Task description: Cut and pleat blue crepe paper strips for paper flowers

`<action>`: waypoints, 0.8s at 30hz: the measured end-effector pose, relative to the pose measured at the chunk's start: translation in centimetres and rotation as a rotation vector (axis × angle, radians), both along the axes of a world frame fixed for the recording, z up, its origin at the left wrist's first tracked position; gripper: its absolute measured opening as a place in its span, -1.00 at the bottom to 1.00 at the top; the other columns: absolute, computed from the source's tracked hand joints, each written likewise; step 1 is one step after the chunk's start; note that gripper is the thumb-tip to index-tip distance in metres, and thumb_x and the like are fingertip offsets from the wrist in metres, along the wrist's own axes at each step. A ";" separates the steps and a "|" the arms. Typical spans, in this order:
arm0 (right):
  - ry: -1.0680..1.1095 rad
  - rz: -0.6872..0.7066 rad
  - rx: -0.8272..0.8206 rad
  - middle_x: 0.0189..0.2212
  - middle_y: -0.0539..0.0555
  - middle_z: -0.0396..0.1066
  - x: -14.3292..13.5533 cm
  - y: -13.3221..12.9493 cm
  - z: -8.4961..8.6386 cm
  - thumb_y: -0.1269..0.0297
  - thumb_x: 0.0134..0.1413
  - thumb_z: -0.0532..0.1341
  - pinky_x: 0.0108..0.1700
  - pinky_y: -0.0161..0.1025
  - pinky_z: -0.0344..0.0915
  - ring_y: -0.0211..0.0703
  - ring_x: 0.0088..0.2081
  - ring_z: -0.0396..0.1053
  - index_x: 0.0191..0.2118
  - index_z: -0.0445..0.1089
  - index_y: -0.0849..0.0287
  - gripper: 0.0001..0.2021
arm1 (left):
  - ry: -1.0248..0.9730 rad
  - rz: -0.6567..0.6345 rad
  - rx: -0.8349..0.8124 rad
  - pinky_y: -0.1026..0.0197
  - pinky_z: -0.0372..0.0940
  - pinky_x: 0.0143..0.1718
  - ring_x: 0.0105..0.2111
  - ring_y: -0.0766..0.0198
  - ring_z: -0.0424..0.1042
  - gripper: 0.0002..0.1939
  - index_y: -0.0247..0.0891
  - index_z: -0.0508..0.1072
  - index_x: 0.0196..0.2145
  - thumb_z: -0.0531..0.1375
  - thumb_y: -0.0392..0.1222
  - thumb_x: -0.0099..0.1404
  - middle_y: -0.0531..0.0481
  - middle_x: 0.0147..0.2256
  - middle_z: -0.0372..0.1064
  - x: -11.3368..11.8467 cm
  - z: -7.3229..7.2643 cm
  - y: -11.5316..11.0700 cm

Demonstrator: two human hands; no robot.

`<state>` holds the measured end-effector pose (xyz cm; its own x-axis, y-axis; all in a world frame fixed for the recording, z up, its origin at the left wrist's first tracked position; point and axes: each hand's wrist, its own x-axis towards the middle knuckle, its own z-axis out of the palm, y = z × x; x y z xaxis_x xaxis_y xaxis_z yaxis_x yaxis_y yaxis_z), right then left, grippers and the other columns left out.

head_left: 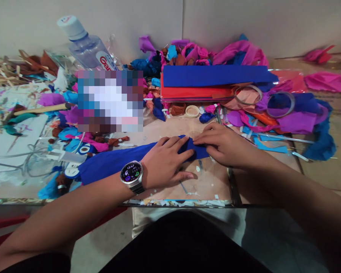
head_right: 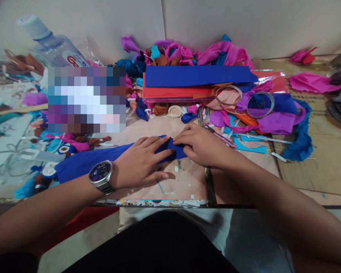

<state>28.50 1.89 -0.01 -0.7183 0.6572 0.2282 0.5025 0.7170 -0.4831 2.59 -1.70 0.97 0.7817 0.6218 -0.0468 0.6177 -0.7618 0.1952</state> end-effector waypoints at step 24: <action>-0.066 -0.153 0.020 -0.08 0.14 0.64 0.0 -0.4 0.2 0.34 0.35 0.15 -0.01 -0.09 0.37 0.02 -0.09 0.53 0.10 0.57 0.12 -0.67 | -0.134 0.077 -0.012 -0.19 0.21 0.19 0.10 -0.09 0.32 -0.36 -0.19 0.38 0.30 0.02 0.25 0.49 -0.19 0.22 0.38 -0.8 -0.6 2.6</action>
<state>28.49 1.53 0.15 -0.6243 0.7556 0.1981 0.6365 0.6391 -0.4318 1.83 0.88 0.34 0.7316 0.6801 0.0467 0.6420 -0.7104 0.2882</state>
